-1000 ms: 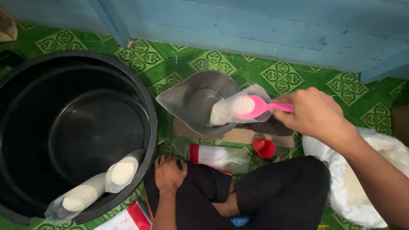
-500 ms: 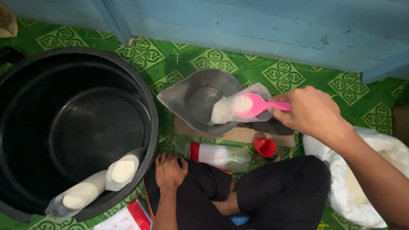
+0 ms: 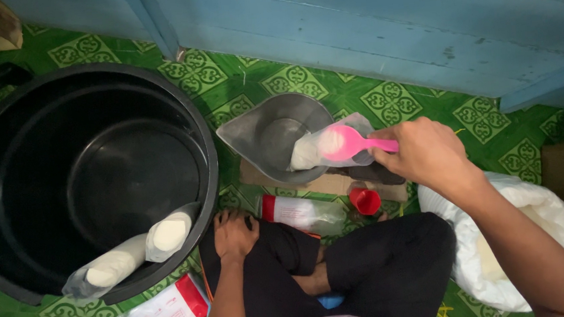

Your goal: Scooping white powder from a large sack into a small plastic bag using a pink scoop

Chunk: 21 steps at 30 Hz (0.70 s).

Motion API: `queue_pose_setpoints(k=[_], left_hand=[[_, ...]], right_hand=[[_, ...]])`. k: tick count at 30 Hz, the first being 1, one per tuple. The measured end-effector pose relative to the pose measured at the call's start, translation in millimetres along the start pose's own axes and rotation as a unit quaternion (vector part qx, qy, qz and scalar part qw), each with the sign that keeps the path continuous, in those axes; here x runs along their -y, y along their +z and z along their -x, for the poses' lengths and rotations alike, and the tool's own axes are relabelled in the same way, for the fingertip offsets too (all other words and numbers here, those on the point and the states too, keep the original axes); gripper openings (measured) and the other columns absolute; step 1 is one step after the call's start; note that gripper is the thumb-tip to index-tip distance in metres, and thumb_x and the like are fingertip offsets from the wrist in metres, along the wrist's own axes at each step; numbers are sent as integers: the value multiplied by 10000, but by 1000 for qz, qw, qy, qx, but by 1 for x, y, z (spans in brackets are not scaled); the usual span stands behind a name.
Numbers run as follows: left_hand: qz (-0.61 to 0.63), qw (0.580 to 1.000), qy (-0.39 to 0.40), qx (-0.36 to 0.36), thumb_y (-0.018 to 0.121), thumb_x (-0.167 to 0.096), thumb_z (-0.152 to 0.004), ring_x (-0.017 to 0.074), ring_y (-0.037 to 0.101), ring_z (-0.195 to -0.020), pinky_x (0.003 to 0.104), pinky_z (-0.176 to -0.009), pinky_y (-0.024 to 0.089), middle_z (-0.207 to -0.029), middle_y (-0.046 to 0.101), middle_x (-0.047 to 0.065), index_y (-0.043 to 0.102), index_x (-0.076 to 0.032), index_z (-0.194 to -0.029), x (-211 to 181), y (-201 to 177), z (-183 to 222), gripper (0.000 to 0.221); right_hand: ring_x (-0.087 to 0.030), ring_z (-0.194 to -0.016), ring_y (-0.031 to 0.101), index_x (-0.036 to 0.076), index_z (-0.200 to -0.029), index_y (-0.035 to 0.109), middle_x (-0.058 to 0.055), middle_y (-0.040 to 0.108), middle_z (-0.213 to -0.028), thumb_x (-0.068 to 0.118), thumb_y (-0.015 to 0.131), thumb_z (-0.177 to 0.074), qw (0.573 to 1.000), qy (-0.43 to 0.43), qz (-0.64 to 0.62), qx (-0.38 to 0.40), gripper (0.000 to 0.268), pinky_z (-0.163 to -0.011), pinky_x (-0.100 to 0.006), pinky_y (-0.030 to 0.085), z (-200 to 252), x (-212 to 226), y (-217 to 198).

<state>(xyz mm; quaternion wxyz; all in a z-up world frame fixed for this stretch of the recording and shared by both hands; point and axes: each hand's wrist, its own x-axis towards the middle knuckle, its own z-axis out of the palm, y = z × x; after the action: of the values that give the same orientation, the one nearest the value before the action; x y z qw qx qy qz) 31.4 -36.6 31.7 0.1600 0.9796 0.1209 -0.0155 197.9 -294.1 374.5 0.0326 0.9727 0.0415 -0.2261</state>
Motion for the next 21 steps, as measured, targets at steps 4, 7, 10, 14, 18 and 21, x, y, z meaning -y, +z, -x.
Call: queue_pose_setpoints(k=[4, 7, 10, 14, 18, 21], left_hand=[[1, 1000, 11, -20, 509, -356, -860, 261, 678, -905, 431, -1020, 416, -739, 708, 96, 731, -91, -740, 0, -1, 0, 365], [-3, 999, 18, -42, 532, -344, -848, 261, 677, -878, 430, -996, 434, -706, 690, 94, 717, -94, -707, 0, 0, 1, 342], [-5, 999, 15, -40, 511, -355, -853, 254, 670, -877, 430, -980, 431, -704, 685, 81, 716, -108, -718, -1, 1, 1, 347], [6, 999, 17, -49, 540, -345, -847, 267, 672, -871, 433, -988, 434, -693, 678, 94, 708, -104, -704, 0, 1, 1, 327], [-3, 999, 8, -33, 517, -359, -866, 247, 675, -896, 422, -1026, 414, -714, 692, 77, 709, -116, -713, 2, 7, 2, 346], [2, 1000, 3, -15, 517, -374, -848, 262, 678, -896, 439, -1037, 410, -705, 696, 84, 710, -106, -695, 0, 1, 1, 364]], right_hand=[[-469, -976, 673, 396, -1112, 743, -258, 731, -934, 480, 604, -819, 1000, -4, -7, 5, 335, -873, -534, 548, 0, -3, -1], [-461, -972, 680, 388, -1114, 745, -248, 736, -934, 469, 606, -822, 1000, 1, 1, 4, 334, -870, -529, 550, 2, -4, -1], [-444, -966, 689, 400, -1115, 742, -230, 743, -927, 487, 598, -826, 1000, -1, 21, -12, 334, -872, -518, 552, 3, -7, 0], [-442, -892, 704, 423, -1123, 727, -208, 747, -869, 476, 595, -830, 998, -15, 56, -31, 326, -832, -514, 570, 9, -8, 1], [-406, -849, 721, 430, -1107, 728, -167, 754, -840, 453, 612, -824, 993, -43, 89, -62, 307, -804, -499, 582, 12, -15, 7], [-377, -808, 729, 384, -1086, 736, -119, 759, -835, 403, 628, -820, 987, -80, 103, -89, 287, -755, -496, 590, 18, -18, 11]])
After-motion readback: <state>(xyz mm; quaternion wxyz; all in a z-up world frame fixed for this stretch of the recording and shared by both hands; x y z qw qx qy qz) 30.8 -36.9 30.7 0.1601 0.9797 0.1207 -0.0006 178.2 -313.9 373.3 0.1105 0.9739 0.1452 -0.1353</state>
